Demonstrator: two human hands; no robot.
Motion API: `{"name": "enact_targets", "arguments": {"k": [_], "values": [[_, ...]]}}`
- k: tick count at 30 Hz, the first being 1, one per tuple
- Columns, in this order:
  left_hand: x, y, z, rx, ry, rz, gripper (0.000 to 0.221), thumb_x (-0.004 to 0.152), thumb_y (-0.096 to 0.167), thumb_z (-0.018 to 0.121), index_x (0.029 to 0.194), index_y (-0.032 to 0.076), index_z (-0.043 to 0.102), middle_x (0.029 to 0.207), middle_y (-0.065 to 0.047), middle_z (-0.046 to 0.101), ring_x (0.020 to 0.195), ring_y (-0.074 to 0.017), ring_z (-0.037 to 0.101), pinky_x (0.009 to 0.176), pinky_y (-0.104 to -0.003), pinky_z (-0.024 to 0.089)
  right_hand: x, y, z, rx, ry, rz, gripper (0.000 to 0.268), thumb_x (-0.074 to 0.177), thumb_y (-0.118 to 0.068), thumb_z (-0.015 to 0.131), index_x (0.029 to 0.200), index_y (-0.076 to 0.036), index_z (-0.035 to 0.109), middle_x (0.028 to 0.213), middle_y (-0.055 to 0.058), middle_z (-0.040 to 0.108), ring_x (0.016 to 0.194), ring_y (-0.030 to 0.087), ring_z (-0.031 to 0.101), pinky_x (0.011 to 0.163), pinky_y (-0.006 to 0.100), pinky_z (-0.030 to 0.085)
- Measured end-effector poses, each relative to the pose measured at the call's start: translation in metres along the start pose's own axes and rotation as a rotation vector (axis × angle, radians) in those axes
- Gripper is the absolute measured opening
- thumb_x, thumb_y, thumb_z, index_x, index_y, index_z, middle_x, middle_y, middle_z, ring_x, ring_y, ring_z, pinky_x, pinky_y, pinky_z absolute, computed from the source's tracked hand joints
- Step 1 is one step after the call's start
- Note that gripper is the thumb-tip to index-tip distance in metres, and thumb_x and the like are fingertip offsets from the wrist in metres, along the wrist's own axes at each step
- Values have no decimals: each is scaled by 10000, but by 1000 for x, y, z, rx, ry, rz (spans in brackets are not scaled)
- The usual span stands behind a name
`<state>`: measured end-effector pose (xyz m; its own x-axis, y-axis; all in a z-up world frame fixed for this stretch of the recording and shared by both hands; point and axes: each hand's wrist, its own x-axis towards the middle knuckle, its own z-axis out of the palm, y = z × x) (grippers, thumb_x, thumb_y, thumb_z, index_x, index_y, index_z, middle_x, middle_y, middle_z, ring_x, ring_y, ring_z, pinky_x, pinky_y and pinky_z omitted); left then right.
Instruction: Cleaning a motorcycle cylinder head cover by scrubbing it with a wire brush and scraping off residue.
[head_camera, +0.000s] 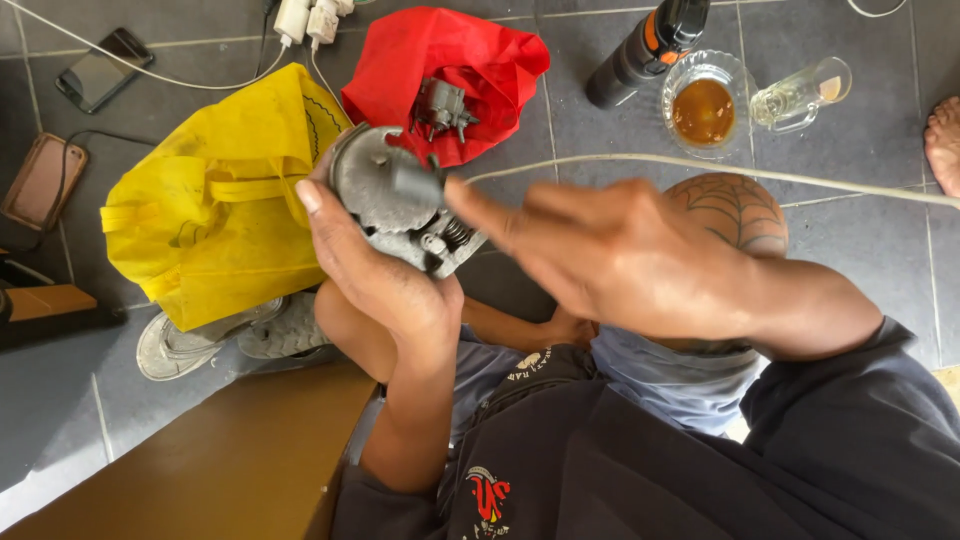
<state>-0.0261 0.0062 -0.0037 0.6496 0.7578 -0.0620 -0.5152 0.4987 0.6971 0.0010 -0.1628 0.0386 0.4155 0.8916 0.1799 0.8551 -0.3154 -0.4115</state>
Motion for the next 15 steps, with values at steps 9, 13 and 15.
{"name": "enact_targets", "arguments": {"k": [9, 13, 15], "values": [[5, 2, -1, 15, 181, -9, 345, 959, 368, 603, 1005, 37, 690, 1022, -96, 684, 1013, -210, 653, 942, -361, 547, 16, -5, -7, 2, 11, -40, 477, 1152, -194, 646, 1579, -167, 434, 784, -19, 481, 570, 135, 399, 455, 311, 374], [5, 1, -2, -33, 35, 27, 387, 993, 395, 549, 991, 33, 685, 969, -106, 669, 968, -232, 652, 923, -368, 545, 25, -3, -12, 106, 48, 66, 439, 1148, -121, 572, 1550, -41, 415, 699, -10, 606, 374, 69, 373, 312, 229, 308], [5, 6, 4, 71, 1, 48, 418, 977, 432, 522, 957, 41, 671, 903, -69, 636, 870, -201, 615, 806, -322, 523, 33, -8, -18, 111, 103, 37, 224, 1067, -140, 603, 1220, 2, 683, 763, 89, 719, 457, 181, 582, 427, 346, 501]]}}
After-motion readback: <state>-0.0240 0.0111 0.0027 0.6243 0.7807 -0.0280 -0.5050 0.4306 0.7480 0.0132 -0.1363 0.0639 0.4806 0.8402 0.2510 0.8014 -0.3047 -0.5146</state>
